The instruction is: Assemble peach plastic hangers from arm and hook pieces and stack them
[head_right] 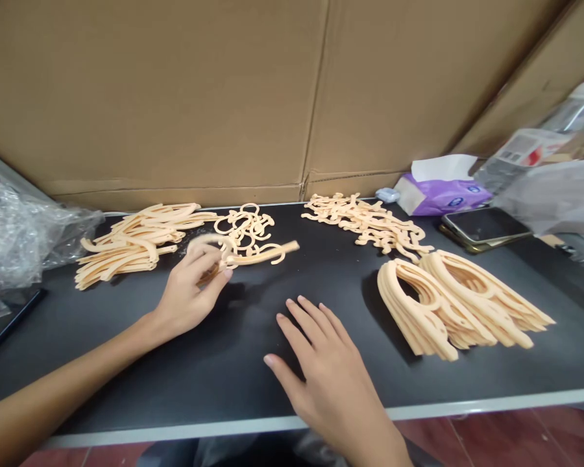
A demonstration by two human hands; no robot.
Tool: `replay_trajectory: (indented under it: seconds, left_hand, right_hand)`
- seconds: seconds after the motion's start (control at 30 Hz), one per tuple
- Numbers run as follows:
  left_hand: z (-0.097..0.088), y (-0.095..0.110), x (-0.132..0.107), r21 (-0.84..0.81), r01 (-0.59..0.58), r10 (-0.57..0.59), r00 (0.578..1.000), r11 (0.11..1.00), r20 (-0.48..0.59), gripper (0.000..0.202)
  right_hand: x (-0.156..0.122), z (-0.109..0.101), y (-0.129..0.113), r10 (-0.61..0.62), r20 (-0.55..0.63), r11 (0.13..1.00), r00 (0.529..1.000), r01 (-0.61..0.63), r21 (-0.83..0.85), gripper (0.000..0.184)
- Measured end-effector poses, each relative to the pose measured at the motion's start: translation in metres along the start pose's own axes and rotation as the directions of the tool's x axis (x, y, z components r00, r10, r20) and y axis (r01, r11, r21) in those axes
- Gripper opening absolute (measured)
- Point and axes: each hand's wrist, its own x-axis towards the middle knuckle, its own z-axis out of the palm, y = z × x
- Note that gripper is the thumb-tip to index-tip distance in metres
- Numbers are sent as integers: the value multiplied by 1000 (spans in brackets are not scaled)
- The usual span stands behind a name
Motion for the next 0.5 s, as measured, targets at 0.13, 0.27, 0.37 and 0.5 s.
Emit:
replay_trajectory:
  seconds: [0.13, 0.27, 0.37, 0.5]
  left_hand:
    - [-1, 5, 0, 42, 104, -108, 987, 994, 116, 21]
    - [5, 11, -5, 112, 101, -120, 977, 989, 178, 20]
    - [10, 15, -10, 192, 62, -105, 970, 979, 221, 22]
    - [12, 16, -13, 234, 58, -116, 964, 970, 241, 37]
  right_hand:
    - [2, -10, 4, 96, -127, 968, 987, -63, 243, 21]
    - [14, -43, 13, 168, -184, 959, 969, -117, 258, 14]
    - [35, -68, 31, 207, -258, 974, 944, -175, 144, 16]
    - [81, -78, 76, 184, -231, 967, 955, -218, -130, 23]
